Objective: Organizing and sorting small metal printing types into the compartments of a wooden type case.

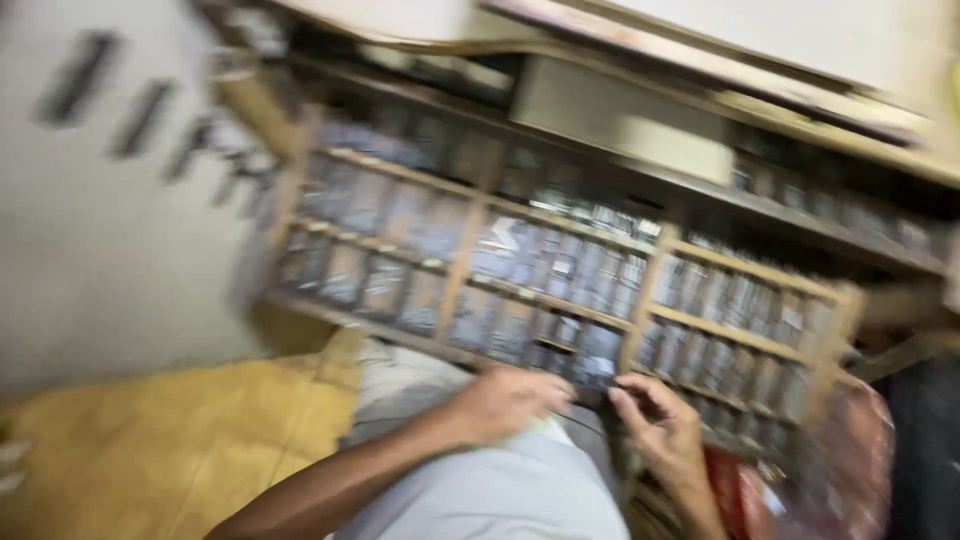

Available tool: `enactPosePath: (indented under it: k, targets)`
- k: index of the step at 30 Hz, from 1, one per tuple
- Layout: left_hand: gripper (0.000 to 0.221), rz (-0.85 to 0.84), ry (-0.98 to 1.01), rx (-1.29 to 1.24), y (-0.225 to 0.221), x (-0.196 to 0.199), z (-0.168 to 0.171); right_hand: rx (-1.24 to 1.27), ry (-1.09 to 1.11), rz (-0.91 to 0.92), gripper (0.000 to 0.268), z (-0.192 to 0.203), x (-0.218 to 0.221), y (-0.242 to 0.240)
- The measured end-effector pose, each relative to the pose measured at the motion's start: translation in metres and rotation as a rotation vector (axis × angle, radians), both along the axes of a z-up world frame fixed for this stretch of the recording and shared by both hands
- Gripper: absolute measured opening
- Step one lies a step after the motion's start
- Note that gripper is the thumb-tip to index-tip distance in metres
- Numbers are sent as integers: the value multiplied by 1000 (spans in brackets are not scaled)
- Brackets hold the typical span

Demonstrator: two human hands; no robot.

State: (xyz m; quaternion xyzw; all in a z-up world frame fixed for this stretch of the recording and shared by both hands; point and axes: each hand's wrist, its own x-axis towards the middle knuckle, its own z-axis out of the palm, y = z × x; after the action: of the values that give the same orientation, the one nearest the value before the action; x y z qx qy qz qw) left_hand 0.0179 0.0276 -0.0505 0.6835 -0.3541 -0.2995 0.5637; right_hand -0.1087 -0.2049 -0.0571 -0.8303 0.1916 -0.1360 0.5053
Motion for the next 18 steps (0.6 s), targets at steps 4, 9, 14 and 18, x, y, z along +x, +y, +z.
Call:
enactPosePath:
  k: [4,9,14,18]
  targets:
    - [18,-46,-151,-165,-3,-19,57,52,280,235,17,-17,70,13]
    - [23,-65,-414,-317,-7,-20,96,-84,291,681,22,20,169,87]
    - [20,-30,-384,-398,-7,-21,95,-52,178,531,34,53,190,126]
    - [22,-109,-465,-364,8,4,77,-50,67,378,28,29,131,52]
